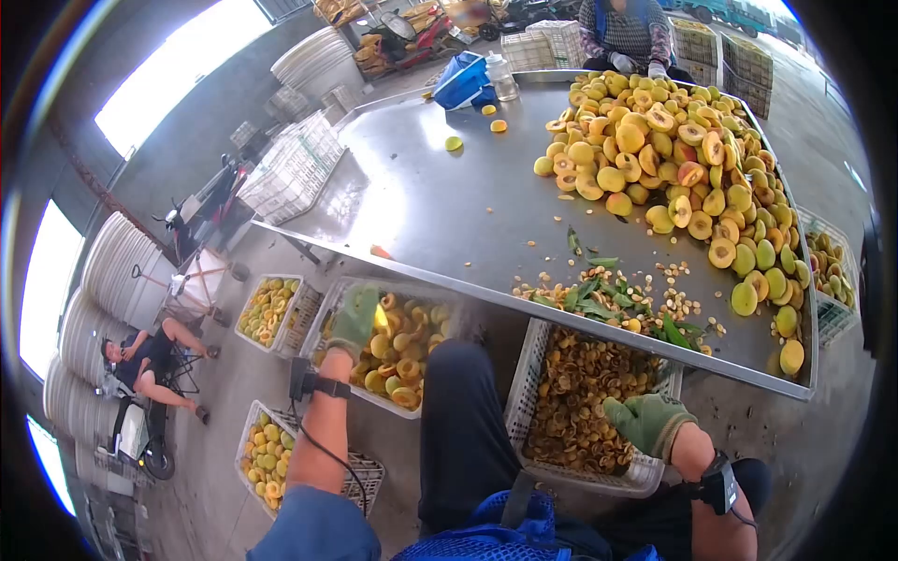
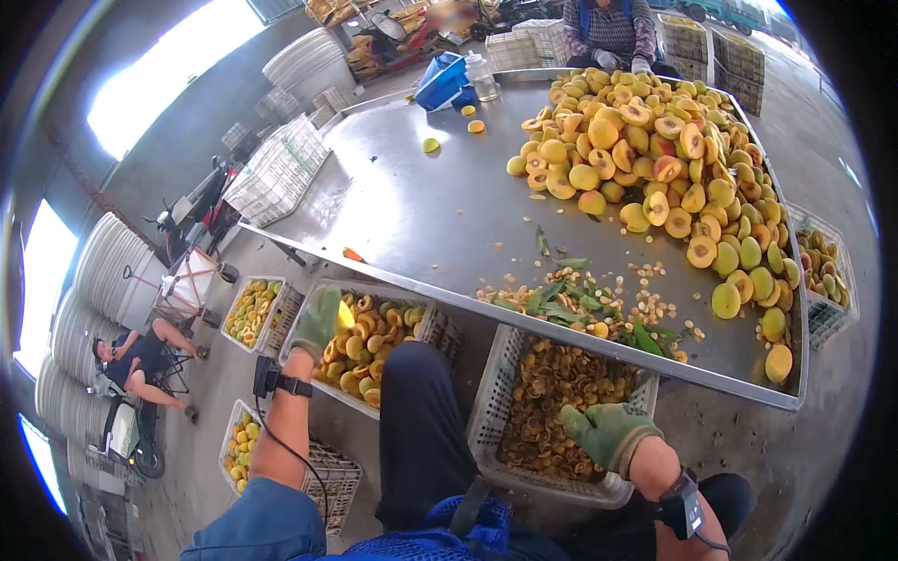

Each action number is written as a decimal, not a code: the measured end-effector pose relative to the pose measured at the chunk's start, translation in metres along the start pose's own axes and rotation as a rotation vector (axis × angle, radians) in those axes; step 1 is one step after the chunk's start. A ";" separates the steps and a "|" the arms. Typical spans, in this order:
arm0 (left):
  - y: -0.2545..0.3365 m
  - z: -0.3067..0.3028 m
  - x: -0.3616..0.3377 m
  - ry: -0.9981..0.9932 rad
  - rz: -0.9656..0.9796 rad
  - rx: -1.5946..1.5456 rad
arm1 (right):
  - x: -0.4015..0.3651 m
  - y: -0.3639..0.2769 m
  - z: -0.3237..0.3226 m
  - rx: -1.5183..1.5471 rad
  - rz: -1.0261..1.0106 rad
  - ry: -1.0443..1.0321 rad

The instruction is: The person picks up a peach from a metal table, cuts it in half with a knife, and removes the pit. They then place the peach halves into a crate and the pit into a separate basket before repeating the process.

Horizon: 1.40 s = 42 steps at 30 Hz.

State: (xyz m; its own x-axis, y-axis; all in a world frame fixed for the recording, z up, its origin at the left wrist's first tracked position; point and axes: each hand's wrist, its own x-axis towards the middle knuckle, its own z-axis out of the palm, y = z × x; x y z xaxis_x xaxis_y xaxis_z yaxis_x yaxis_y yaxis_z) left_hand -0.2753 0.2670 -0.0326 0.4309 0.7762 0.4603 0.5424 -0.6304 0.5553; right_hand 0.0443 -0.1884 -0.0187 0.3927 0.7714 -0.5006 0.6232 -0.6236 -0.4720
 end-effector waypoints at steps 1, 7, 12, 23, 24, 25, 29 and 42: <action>-0.017 0.001 -0.003 0.049 0.007 0.122 | -0.002 -0.004 -0.006 0.030 0.003 -0.006; -0.031 0.004 -0.003 -0.437 0.185 0.319 | -0.013 -0.010 -0.023 0.144 -0.087 0.071; 0.083 0.056 0.029 -0.541 0.246 -0.163 | -0.021 -0.005 -0.027 0.303 -0.109 0.024; 0.333 0.188 -0.039 -0.940 1.544 0.060 | -0.002 0.072 -0.022 0.310 -0.219 0.500; 0.331 0.183 -0.036 -0.960 1.493 0.058 | -0.025 0.051 -0.048 0.677 -0.001 0.356; 0.331 0.181 -0.038 -0.966 1.511 0.135 | -0.031 0.042 -0.057 0.739 0.003 0.328; 0.347 0.173 -0.058 -1.108 1.422 0.250 | -0.034 0.030 -0.063 0.872 -0.142 0.244; 0.276 0.220 -0.115 -1.181 1.228 -0.180 | -0.012 -0.018 -0.023 1.006 -0.624 0.259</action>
State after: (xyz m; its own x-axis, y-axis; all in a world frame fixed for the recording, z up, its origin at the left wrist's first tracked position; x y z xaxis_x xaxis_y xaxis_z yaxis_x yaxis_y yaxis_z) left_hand -0.0170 0.0058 -0.0845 0.8039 -0.5939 -0.0326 -0.5350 -0.7459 0.3967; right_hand 0.0438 -0.1838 0.0122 0.4075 0.9052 0.1204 -0.0050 0.1341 -0.9910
